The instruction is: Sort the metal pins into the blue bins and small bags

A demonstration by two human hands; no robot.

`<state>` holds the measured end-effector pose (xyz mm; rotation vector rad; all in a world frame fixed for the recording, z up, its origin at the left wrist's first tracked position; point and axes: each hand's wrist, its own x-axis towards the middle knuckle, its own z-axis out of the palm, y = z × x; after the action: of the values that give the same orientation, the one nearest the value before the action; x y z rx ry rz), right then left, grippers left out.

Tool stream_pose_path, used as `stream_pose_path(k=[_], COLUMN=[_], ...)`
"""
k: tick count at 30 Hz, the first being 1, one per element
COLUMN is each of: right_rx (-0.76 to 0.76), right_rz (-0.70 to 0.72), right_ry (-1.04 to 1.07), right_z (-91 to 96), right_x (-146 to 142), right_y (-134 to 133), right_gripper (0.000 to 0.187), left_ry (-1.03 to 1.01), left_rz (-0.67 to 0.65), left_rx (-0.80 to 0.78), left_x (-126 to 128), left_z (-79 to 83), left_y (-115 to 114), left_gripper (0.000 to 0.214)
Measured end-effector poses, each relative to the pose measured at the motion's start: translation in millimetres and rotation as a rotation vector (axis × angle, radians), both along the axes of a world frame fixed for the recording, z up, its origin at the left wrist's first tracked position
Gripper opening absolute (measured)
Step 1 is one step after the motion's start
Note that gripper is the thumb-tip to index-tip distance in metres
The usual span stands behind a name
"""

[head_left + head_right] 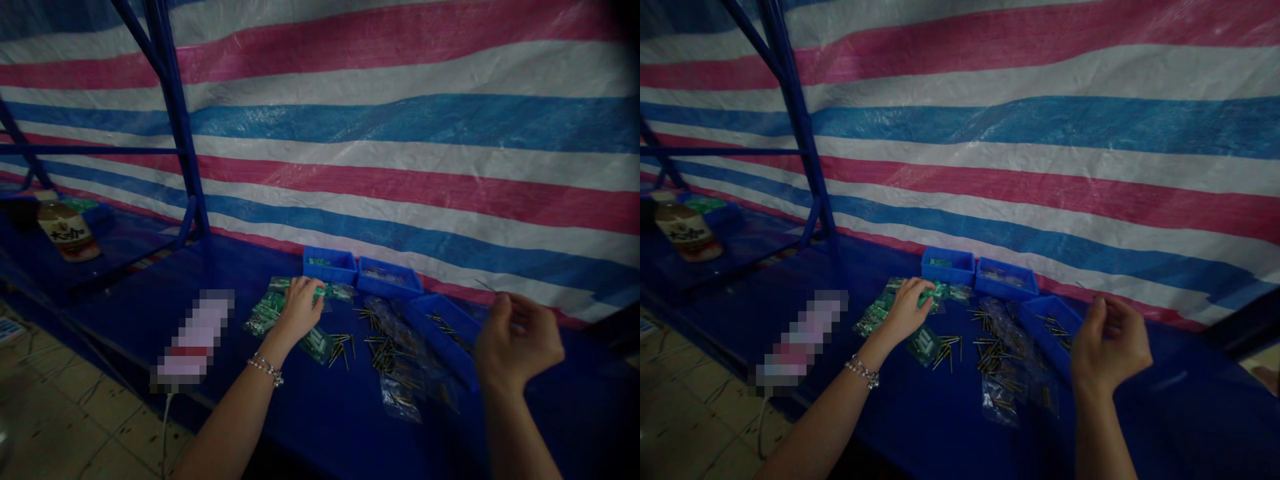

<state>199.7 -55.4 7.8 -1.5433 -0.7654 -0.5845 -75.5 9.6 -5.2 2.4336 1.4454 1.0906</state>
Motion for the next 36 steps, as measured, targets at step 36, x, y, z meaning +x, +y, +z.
stream_pose_path(k=[36], right_rx=[-0.844], right_rz=[0.992], right_ry=[-0.345], right_z=[-53.7], right_x=[-91.4], right_y=[23.2], right_gripper=[0.021], left_ry=[-0.005], left_rz=[-0.297], left_rx=[-0.233], left_x=[12.4], left_z=[-12.9], left_y=[-5.0], left_gripper=[0.018])
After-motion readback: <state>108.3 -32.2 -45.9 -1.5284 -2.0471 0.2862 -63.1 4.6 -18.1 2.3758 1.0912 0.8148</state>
